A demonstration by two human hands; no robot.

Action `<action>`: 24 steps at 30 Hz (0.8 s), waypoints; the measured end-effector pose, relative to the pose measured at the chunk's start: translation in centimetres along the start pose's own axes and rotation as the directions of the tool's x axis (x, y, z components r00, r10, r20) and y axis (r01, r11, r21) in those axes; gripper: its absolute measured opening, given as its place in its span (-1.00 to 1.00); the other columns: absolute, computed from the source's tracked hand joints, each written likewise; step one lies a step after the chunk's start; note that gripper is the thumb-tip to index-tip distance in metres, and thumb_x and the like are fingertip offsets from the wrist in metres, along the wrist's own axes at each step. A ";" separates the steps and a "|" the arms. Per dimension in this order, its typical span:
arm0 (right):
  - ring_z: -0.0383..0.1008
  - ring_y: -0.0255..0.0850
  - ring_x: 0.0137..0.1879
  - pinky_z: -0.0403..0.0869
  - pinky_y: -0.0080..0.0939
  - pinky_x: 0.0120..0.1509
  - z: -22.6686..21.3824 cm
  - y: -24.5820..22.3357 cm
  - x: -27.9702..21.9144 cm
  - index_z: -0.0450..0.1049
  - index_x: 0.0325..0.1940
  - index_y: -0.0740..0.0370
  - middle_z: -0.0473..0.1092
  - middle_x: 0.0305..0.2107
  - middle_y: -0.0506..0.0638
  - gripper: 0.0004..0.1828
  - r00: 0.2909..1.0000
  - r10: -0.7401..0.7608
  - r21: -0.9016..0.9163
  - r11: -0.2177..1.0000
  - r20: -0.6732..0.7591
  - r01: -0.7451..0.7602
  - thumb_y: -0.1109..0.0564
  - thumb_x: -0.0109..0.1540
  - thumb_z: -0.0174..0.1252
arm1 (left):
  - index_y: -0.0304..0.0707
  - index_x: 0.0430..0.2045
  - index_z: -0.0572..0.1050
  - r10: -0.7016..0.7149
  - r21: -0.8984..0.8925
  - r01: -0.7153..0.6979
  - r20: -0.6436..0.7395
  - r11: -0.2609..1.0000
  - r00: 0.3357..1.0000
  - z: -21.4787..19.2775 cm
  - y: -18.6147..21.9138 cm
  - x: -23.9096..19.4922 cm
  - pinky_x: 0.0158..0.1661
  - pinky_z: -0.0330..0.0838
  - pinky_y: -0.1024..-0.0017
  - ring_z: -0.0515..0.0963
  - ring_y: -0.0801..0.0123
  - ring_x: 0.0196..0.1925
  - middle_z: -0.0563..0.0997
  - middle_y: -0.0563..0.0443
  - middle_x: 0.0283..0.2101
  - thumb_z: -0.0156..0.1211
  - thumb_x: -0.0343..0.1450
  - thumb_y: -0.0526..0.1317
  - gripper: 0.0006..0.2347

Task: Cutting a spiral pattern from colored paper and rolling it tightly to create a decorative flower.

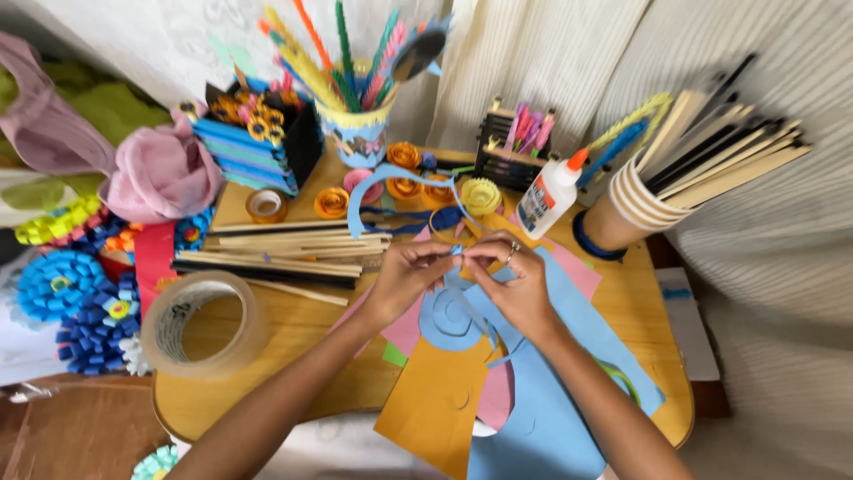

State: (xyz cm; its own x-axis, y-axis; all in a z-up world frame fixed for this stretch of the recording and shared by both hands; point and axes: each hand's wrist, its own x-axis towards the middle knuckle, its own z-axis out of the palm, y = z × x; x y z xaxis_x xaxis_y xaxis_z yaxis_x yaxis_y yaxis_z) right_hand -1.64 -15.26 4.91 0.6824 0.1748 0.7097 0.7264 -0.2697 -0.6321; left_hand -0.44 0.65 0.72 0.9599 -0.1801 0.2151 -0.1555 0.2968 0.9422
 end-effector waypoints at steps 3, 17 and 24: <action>0.45 -0.25 -0.40 0.49 -0.30 -0.30 -0.3 -0.1 0.2 0.54 -0.27 0.29 0.43 -0.48 0.03 -0.81 0.999 0.044 0.028 0.999 -0.030 -0.043 0.38 0.05 0.25 | -0.56 -0.35 0.57 0.000 0.003 0.000 0.012 1.000 1.000 0.1 0.6 0.2 -0.69 0.43 0.62 0.49 0.45 -0.67 0.58 -0.19 -0.54 0.27 0.28 -0.41 -0.85; 0.44 -0.32 -0.27 0.49 -0.38 -0.22 -1.4 0.6 -0.3 0.54 -0.25 0.40 0.48 -0.40 0.09 -0.87 0.960 0.252 0.260 0.925 0.125 -0.276 0.30 0.14 0.20 | -0.48 -0.41 0.59 -0.043 0.024 0.044 -0.035 0.999 0.998 1.1 2.6 0.2 -0.69 0.39 0.64 0.46 0.52 -0.74 0.53 -0.08 -0.67 0.31 0.27 -0.36 -0.87; 0.45 -0.32 -0.29 0.49 -0.42 -0.26 -0.9 1.2 -0.8 0.54 -0.26 0.42 0.46 -0.44 0.10 -0.83 0.941 0.321 0.286 0.896 0.110 -0.339 0.31 0.08 0.29 | -0.43 -0.44 0.60 -0.050 0.017 0.051 -0.036 0.999 0.998 1.0 2.7 0.1 -0.70 0.37 0.62 0.45 0.51 -0.74 0.52 -0.10 -0.70 0.31 0.28 -0.33 -0.89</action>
State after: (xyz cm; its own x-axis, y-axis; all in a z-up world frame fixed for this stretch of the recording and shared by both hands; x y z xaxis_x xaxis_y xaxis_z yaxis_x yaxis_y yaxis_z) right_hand -1.40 -16.61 3.83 0.8839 0.1823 0.4307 0.4429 -0.0304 -0.8961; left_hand -0.98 0.46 3.59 0.9743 -0.1606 0.1580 -0.1103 0.2717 0.9561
